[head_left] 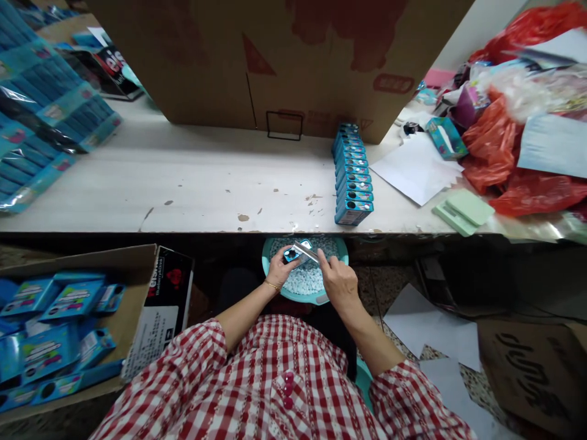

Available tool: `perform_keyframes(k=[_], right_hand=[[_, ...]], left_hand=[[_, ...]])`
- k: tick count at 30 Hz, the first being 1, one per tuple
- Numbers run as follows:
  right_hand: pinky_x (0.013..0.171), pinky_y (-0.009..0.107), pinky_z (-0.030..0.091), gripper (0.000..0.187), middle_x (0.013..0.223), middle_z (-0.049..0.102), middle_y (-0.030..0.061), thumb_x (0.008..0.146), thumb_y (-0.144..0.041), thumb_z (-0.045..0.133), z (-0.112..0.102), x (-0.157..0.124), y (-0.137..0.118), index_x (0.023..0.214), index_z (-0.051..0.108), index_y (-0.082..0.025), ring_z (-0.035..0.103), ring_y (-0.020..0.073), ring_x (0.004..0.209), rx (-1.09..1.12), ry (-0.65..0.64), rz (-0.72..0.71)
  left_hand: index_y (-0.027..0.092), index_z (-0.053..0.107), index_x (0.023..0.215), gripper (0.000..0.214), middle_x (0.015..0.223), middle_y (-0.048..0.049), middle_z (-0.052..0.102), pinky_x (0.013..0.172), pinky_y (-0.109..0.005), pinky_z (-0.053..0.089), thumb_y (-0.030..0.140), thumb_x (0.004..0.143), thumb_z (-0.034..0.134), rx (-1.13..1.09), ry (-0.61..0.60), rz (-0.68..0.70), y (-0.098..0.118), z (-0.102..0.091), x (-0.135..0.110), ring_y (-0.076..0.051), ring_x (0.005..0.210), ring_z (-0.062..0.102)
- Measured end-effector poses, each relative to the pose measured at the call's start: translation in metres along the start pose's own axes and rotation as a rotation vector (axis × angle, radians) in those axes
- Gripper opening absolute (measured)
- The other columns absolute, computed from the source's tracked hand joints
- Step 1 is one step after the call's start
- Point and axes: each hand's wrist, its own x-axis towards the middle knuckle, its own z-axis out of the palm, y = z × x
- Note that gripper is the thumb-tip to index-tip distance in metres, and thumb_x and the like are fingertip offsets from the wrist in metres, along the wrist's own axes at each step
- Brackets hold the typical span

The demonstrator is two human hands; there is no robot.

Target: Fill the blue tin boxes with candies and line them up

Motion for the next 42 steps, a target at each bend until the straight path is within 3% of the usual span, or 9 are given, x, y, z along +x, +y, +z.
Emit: perform_keyframes(k=[4,9,12,16,21,25,32,39,42], right_hand=[[0.063,0.026,0.037,0.034,0.082,0.060,0.0068,0.088,-0.025,0.036,-0.007,0.007,0.021,0.113,0.059,-0.020,0.053,0.0161,0.072,0.200,-0.005,0.114],[0.066,0.028,0.040,0.030,0.080,0.063,0.0094,0.087,-0.033,0.039,-0.026,0.044,0.082,0.099,0.060,-0.015,0.058,0.0213,0.077,0.225,0.153,0.407],[0.083,0.032,0.041,0.035,0.107,0.061,0.0140,0.090,-0.024,0.033,-0.035,0.077,0.104,0.116,0.054,-0.013,0.053,0.0235,0.103,0.162,0.218,0.208],[0.102,0.035,0.032,0.041,0.133,0.047,0.0124,0.092,-0.021,0.029,-0.030,0.112,0.105,0.128,0.045,-0.011,0.040,0.0221,0.123,0.109,0.156,-0.015],[0.104,0.038,0.031,0.040,0.131,0.048,0.0143,0.091,-0.024,0.033,-0.019,0.119,0.101,0.124,0.049,-0.009,0.038,0.0246,0.125,0.093,0.082,-0.009],[0.103,0.036,0.034,0.040,0.133,0.047,0.0113,0.091,-0.026,0.034,-0.026,0.123,0.106,0.126,0.047,-0.013,0.040,0.0214,0.124,0.155,0.080,-0.015],[0.102,0.035,0.032,0.036,0.132,0.047,0.0125,0.091,-0.027,0.035,-0.025,0.175,0.119,0.121,0.050,-0.013,0.041,0.0217,0.123,0.142,0.039,-0.002],[0.102,0.033,0.032,0.034,0.128,0.051,0.0102,0.091,-0.027,0.036,-0.028,0.184,0.122,0.119,0.051,-0.015,0.043,0.0207,0.121,0.145,0.008,0.013],[0.101,0.034,0.033,0.035,0.131,0.048,0.0106,0.091,-0.026,0.037,-0.032,0.205,0.128,0.121,0.050,-0.014,0.041,0.0217,0.123,0.141,0.051,0.011]], left_hand=[[0.014,0.059,0.100,0.043,0.097,-0.0066,0.064,0.086,-0.033,0.045,0.028,0.062,0.070,0.106,-0.067,0.047,0.002,-0.005,-0.002,-0.019,0.090,0.060],[0.014,0.059,0.102,0.041,0.099,-0.0074,0.065,0.086,-0.033,0.046,0.027,0.064,0.068,0.146,-0.136,0.083,0.008,-0.011,-0.007,-0.019,0.090,0.061],[0.014,0.059,0.101,0.041,0.097,-0.0064,0.066,0.083,-0.032,0.048,0.027,0.064,0.069,0.196,-0.092,0.074,0.014,-0.017,-0.009,-0.018,0.087,0.061],[0.014,0.058,0.102,0.040,0.097,-0.0061,0.066,0.083,-0.032,0.048,0.029,0.065,0.067,0.236,-0.100,0.076,0.023,-0.027,-0.015,-0.018,0.088,0.062],[0.015,0.058,0.104,0.040,0.103,-0.0073,0.065,0.088,-0.034,0.046,0.029,0.067,0.066,0.214,-0.129,0.032,0.028,-0.037,-0.023,-0.019,0.095,0.061],[0.015,0.059,0.105,0.040,0.103,-0.0076,0.065,0.089,-0.035,0.047,0.028,0.068,0.065,0.208,-0.147,-0.005,0.032,-0.041,-0.025,-0.020,0.094,0.061],[0.016,0.060,0.104,0.041,0.105,-0.0080,0.065,0.091,-0.037,0.046,0.029,0.066,0.067,0.197,-0.119,-0.028,0.042,-0.042,-0.015,-0.022,0.097,0.061],[0.015,0.058,0.107,0.042,0.109,-0.0085,0.064,0.092,-0.036,0.046,0.029,0.068,0.065,0.230,-0.149,-0.056,0.049,-0.041,-0.008,-0.022,0.099,0.060],[0.015,0.059,0.107,0.042,0.110,-0.0087,0.064,0.092,-0.035,0.045,0.028,0.068,0.065,0.233,-0.159,-0.071,0.053,-0.040,-0.007,-0.022,0.101,0.060]])
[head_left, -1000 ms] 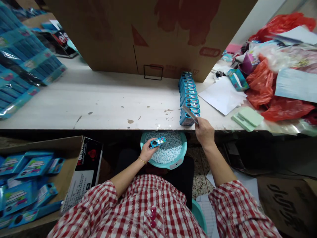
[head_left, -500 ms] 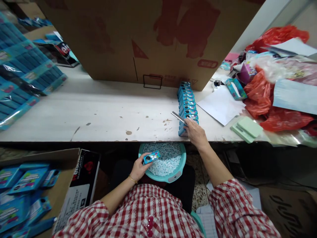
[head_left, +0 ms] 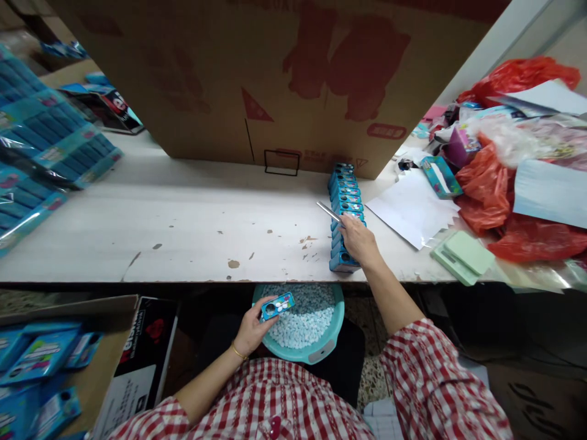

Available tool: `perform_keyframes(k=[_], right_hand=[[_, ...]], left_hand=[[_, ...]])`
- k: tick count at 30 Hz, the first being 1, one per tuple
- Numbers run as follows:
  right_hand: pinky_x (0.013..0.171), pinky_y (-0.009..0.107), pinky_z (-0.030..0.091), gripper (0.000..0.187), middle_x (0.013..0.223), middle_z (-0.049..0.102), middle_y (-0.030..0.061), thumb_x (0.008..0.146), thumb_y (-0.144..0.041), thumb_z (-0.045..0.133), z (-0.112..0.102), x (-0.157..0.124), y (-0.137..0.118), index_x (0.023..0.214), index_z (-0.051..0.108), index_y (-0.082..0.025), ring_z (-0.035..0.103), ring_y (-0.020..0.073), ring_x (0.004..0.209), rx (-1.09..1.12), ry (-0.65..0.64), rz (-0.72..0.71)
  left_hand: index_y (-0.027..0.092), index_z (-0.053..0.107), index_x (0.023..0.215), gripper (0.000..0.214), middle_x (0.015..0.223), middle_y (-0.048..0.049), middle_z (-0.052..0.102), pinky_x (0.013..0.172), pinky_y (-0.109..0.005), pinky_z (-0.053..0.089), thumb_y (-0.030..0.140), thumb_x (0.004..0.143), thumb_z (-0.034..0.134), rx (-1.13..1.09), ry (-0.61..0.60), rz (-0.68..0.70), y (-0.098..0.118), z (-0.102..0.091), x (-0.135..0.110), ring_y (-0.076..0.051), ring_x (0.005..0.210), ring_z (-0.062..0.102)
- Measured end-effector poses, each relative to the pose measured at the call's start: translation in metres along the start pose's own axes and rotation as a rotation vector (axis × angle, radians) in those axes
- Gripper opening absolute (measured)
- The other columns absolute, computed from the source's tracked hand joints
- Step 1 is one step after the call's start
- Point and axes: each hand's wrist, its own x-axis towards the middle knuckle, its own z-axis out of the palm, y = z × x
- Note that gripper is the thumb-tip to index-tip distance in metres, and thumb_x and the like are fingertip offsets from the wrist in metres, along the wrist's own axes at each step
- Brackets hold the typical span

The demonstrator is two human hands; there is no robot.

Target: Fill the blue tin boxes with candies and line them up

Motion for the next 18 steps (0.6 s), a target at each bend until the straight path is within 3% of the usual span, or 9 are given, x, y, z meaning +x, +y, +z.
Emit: perform_keyframes(k=[4,8,12,15,18], right_hand=[[0.099,0.035,0.035,0.034,0.132,0.047,0.0119,0.090,-0.025,0.039,0.010,0.036,0.012,0.120,0.051,-0.013,0.042,0.0234,0.122,-0.014,-0.037,0.039],[0.099,0.033,0.035,0.031,0.129,0.051,0.0117,0.090,-0.024,0.040,0.021,0.047,0.020,0.116,0.053,-0.014,0.043,0.0212,0.121,0.010,-0.096,0.053],[0.094,0.032,0.039,0.033,0.126,0.053,0.0100,0.091,-0.026,0.038,0.020,0.055,0.025,0.120,0.051,-0.016,0.047,0.0202,0.118,0.030,-0.067,0.053],[0.099,0.034,0.035,0.034,0.131,0.048,0.0120,0.090,-0.025,0.039,0.018,0.077,0.028,0.121,0.050,-0.013,0.042,0.0216,0.122,0.034,-0.028,0.066],[0.101,0.036,0.033,0.036,0.134,0.045,0.0134,0.090,-0.024,0.041,0.022,0.099,0.031,0.122,0.050,-0.012,0.039,0.0228,0.125,0.025,-0.078,0.102]], left_hand=[[0.017,0.060,0.107,0.042,0.110,-0.0076,0.065,0.092,-0.036,0.046,0.030,0.068,0.065,0.016,0.005,-0.017,0.005,-0.001,0.003,-0.023,0.100,0.060],[0.018,0.060,0.108,0.043,0.109,-0.0074,0.065,0.092,-0.038,0.046,0.032,0.068,0.065,-0.004,0.012,-0.038,0.007,-0.002,0.006,-0.024,0.100,0.061],[0.018,0.061,0.106,0.042,0.111,-0.0086,0.065,0.093,-0.038,0.046,0.033,0.067,0.066,-0.015,0.003,-0.052,0.008,-0.002,0.006,-0.025,0.102,0.060],[0.018,0.061,0.107,0.043,0.111,-0.0089,0.065,0.093,-0.038,0.046,0.034,0.067,0.066,-0.001,-0.010,-0.068,0.009,-0.002,0.005,-0.025,0.102,0.060],[0.019,0.061,0.106,0.042,0.110,-0.0085,0.065,0.093,-0.036,0.046,0.034,0.067,0.065,-0.004,0.000,-0.076,0.008,-0.004,0.005,-0.024,0.102,0.060]])
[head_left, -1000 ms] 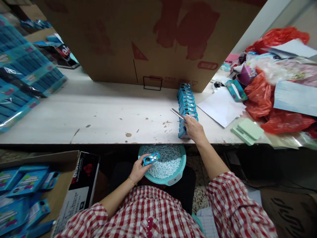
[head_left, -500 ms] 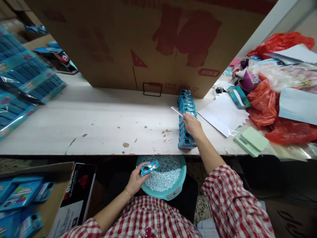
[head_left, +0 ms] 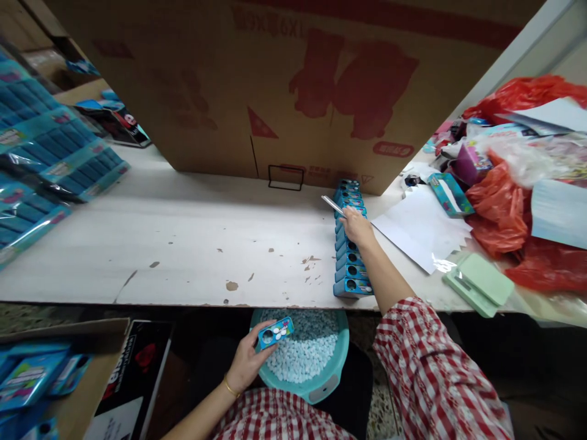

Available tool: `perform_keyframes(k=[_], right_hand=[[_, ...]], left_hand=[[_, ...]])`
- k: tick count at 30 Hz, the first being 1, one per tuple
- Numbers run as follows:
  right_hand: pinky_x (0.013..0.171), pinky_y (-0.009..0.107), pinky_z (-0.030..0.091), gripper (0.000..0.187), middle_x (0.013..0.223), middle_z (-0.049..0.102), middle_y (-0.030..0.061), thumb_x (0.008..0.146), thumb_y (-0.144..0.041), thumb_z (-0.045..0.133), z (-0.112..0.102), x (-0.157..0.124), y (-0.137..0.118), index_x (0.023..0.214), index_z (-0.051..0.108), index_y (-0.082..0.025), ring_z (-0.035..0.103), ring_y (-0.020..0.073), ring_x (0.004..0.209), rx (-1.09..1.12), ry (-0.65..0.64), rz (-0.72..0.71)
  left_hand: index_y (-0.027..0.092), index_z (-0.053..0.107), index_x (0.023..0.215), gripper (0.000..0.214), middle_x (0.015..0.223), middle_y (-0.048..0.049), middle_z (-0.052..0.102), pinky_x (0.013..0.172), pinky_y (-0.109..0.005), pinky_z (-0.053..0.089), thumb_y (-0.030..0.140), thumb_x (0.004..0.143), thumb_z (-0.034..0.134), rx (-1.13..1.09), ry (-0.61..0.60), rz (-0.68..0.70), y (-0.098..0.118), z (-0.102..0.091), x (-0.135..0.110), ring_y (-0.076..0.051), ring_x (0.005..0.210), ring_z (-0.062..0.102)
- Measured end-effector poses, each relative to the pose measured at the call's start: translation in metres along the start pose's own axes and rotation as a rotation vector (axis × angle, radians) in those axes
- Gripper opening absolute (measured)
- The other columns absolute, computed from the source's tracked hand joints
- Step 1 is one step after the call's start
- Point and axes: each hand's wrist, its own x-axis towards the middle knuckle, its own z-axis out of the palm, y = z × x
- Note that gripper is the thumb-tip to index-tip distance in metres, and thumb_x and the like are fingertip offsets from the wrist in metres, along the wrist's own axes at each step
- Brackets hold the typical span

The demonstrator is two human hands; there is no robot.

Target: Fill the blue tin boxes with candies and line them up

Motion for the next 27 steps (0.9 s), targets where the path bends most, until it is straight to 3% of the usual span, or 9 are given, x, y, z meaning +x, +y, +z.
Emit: perform_keyframes(k=[4,9,12,15,18,21,24,27], right_hand=[[0.099,0.034,0.035,0.036,0.134,0.046,0.0128,0.091,-0.027,0.040,0.003,0.011,0.001,0.123,0.049,-0.013,0.039,0.0220,0.125,-0.010,-0.079,0.045],[0.091,0.033,0.040,0.035,0.124,0.054,0.0130,0.091,-0.028,0.039,-0.003,0.029,0.002,0.122,0.050,-0.016,0.049,0.0222,0.115,-0.027,-0.035,0.032],[0.092,0.033,0.039,0.035,0.125,0.052,0.0144,0.089,-0.026,0.042,-0.009,0.047,0.002,0.120,0.053,-0.014,0.048,0.0232,0.114,-0.031,-0.036,0.054],[0.090,0.038,0.040,0.034,0.114,0.059,0.0153,0.087,-0.028,0.045,-0.017,0.047,-0.002,0.116,0.057,-0.014,0.055,0.0258,0.104,-0.006,-0.035,0.084],[0.086,0.037,0.043,0.038,0.108,0.063,0.0103,0.087,-0.029,0.043,-0.034,0.017,-0.009,0.121,0.054,-0.017,0.058,0.0245,0.098,0.208,0.144,0.002],[0.087,0.035,0.045,0.040,0.111,0.063,0.0045,0.086,-0.031,0.044,-0.057,-0.037,-0.011,0.125,0.052,-0.023,0.058,0.0223,0.100,0.454,0.307,-0.075],[0.094,0.036,0.043,0.039,0.116,0.061,0.0027,0.085,-0.031,0.048,-0.071,-0.098,-0.008,0.124,0.053,-0.025,0.055,0.0215,0.108,0.601,0.335,-0.105],[0.091,0.037,0.046,0.039,0.114,0.063,0.0040,0.086,-0.032,0.048,-0.067,-0.154,-0.007,0.123,0.053,-0.024,0.060,0.0196,0.101,0.745,0.290,-0.050]], left_hand=[[0.020,0.061,0.106,0.042,0.109,-0.0077,0.065,0.092,-0.037,0.047,0.034,0.067,0.066,-0.022,0.033,-0.010,-0.005,-0.004,0.000,-0.025,0.101,0.061],[0.019,0.061,0.106,0.042,0.109,-0.0083,0.065,0.091,-0.037,0.048,0.036,0.068,0.066,-0.024,0.051,-0.013,-0.008,-0.007,-0.004,-0.025,0.101,0.061],[0.019,0.060,0.108,0.042,0.111,-0.0085,0.064,0.092,-0.037,0.047,0.035,0.069,0.065,-0.019,0.058,0.008,0.004,-0.010,-0.006,-0.025,0.102,0.060],[0.018,0.058,0.110,0.042,0.111,-0.0080,0.064,0.093,-0.036,0.046,0.032,0.071,0.064,-0.021,0.081,0.049,0.027,-0.013,0.002,-0.024,0.102,0.060],[0.016,0.057,0.107,0.040,0.103,-0.0063,0.065,0.089,-0.034,0.047,0.030,0.070,0.065,-0.033,0.125,0.082,0.050,-0.016,0.020,-0.021,0.095,0.060],[0.014,0.057,0.103,0.039,0.096,-0.0057,0.064,0.086,-0.032,0.047,0.028,0.068,0.066,-0.074,0.067,0.148,0.067,-0.016,0.039,-0.019,0.090,0.060],[0.015,0.055,0.106,0.040,0.098,-0.0061,0.063,0.084,-0.030,0.047,0.026,0.069,0.067,-0.125,-0.012,0.257,0.083,-0.010,0.057,-0.018,0.090,0.059],[0.017,0.056,0.105,0.040,0.102,-0.0065,0.061,0.087,-0.031,0.044,0.026,0.069,0.069,-0.096,0.017,0.419,0.096,0.003,0.091,-0.018,0.095,0.057]])
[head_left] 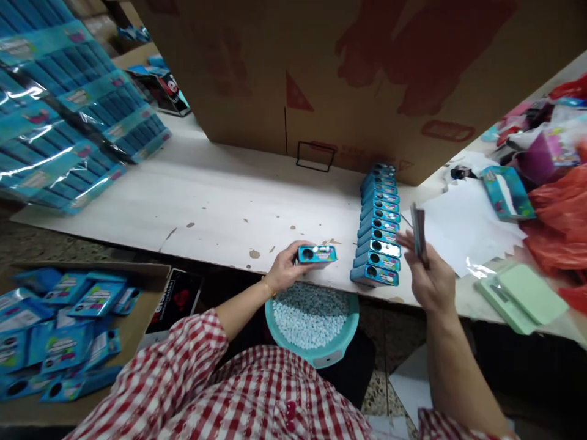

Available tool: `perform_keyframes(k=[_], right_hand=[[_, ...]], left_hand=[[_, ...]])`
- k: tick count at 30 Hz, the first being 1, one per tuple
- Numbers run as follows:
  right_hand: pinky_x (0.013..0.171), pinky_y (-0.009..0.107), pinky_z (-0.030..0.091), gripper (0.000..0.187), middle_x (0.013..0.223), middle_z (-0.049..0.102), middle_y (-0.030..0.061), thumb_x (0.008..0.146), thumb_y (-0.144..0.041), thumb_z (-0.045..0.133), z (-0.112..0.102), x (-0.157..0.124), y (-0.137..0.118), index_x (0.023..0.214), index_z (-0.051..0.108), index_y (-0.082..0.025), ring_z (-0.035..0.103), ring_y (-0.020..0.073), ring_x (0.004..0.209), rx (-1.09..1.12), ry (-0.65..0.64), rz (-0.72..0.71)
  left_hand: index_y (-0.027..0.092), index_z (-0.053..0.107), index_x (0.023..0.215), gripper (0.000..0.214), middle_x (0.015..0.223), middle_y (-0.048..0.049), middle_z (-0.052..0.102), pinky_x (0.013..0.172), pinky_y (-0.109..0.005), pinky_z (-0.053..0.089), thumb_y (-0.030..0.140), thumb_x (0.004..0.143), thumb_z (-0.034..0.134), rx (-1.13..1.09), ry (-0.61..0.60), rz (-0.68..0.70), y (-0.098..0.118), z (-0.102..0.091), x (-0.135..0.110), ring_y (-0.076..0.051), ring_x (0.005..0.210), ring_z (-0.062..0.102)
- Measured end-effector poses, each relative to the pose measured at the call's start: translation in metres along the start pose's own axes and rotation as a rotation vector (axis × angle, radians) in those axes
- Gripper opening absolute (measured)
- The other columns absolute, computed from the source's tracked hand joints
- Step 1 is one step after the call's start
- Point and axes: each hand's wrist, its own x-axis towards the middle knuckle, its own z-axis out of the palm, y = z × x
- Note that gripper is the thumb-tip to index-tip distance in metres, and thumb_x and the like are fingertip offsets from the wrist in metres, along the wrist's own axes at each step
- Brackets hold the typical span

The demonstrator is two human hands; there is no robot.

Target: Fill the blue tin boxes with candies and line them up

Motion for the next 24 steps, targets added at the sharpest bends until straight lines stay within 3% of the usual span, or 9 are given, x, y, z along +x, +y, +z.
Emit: perform_keyframes(k=[3,7,9,11,14,16,18,21,24], right_hand=[[0.081,0.033,0.051,0.037,0.107,0.065,0.0050,0.085,-0.030,0.050,0.007,-0.052,-0.001,0.121,0.054,-0.022,0.064,0.0177,0.088,0.046,-0.037,0.078],[0.081,0.029,0.051,0.038,0.108,0.065,0.0055,0.086,-0.028,0.046,0.035,-0.111,-0.006,0.123,0.054,-0.021,0.063,0.0164,0.089,0.046,-0.191,0.081],[0.086,0.029,0.049,0.041,0.114,0.062,0.0063,0.087,-0.028,0.044,0.052,-0.133,-0.007,0.126,0.051,-0.020,0.061,0.0168,0.098,0.043,-0.269,0.084],[0.090,0.030,0.046,0.043,0.117,0.060,0.0076,0.087,-0.031,0.043,0.068,-0.149,-0.002,0.128,0.050,-0.020,0.058,0.0179,0.104,0.020,-0.340,0.104],[0.090,0.032,0.045,0.048,0.117,0.060,0.0101,0.085,-0.042,0.043,0.087,-0.168,0.017,0.126,0.053,-0.018,0.058,0.0209,0.104,-0.053,-0.454,0.174],[0.090,0.036,0.045,0.055,0.117,0.060,0.0119,0.083,-0.050,0.039,0.100,-0.180,0.036,0.122,0.056,-0.015,0.057,0.0241,0.104,-0.150,-0.549,0.238],[0.089,0.040,0.044,0.063,0.116,0.059,0.0144,0.083,-0.055,0.031,0.113,-0.191,0.061,0.122,0.055,-0.012,0.056,0.0275,0.104,-0.283,-0.669,0.282],[0.090,0.042,0.043,0.071,0.113,0.059,0.0193,0.081,-0.055,0.024,0.132,-0.204,0.103,0.121,0.054,-0.004,0.055,0.0300,0.104,-0.412,-0.817,0.235],[0.091,0.042,0.043,0.073,0.103,0.062,0.0196,0.076,-0.057,0.027,0.144,-0.210,0.136,0.116,0.056,-0.003,0.057,0.0304,0.099,-0.423,-0.884,0.132]], left_hand=[[0.017,0.058,0.100,0.039,0.101,-0.0068,0.059,0.090,-0.035,0.042,0.026,0.065,0.072,0.076,0.042,0.103,-0.021,0.017,0.050,-0.020,0.098,0.055],[0.012,0.054,0.106,0.043,0.100,-0.0090,0.060,0.090,-0.037,0.043,0.019,0.066,0.069,0.093,0.024,0.023,-0.055,0.032,0.103,-0.021,0.096,0.056],[0.011,0.049,0.117,0.055,0.108,-0.0122,0.058,0.090,-0.038,0.043,0.018,0.066,0.068,0.090,0.005,-0.019,-0.062,0.033,0.108,-0.022,0.100,0.056],[0.012,0.043,0.125,0.067,0.119,-0.0153,0.052,0.092,-0.038,0.043,0.021,0.064,0.071,0.101,0.031,-0.008,-0.061,0.024,0.093,-0.024,0.106,0.054],[0.015,0.043,0.126,0.062,0.124,-0.0152,0.048,0.091,-0.036,0.044,0.028,0.071,0.066,0.164,0.195,0.056,-0.055,-0.016,0.039,-0.022,0.108,0.053],[0.016,0.045,0.123,0.050,0.121,-0.0127,0.049,0.090,-0.033,0.044,0.029,0.077,0.059,0.277,0.388,0.075,-0.054,-0.062,-0.011,-0.019,0.106,0.054],[0.016,0.048,0.118,0.042,0.116,-0.0109,0.051,0.090,-0.032,0.044,0.026,0.078,0.056,0.463,0.614,0.004,-0.056,-0.118,-0.069,-0.018,0.103,0.054],[0.012,0.051,0.112,0.035,0.111,-0.0118,0.053,0.094,-0.032,0.041,0.021,0.078,0.053,0.784,0.868,-0.369,-0.062,-0.206,-0.163,-0.019,0.105,0.052],[0.012,0.049,0.117,0.048,0.116,-0.0143,0.052,0.098,-0.039,0.037,0.028,0.073,0.061,1.005,0.791,-0.917,-0.066,-0.275,-0.247,-0.026,0.113,0.047]])
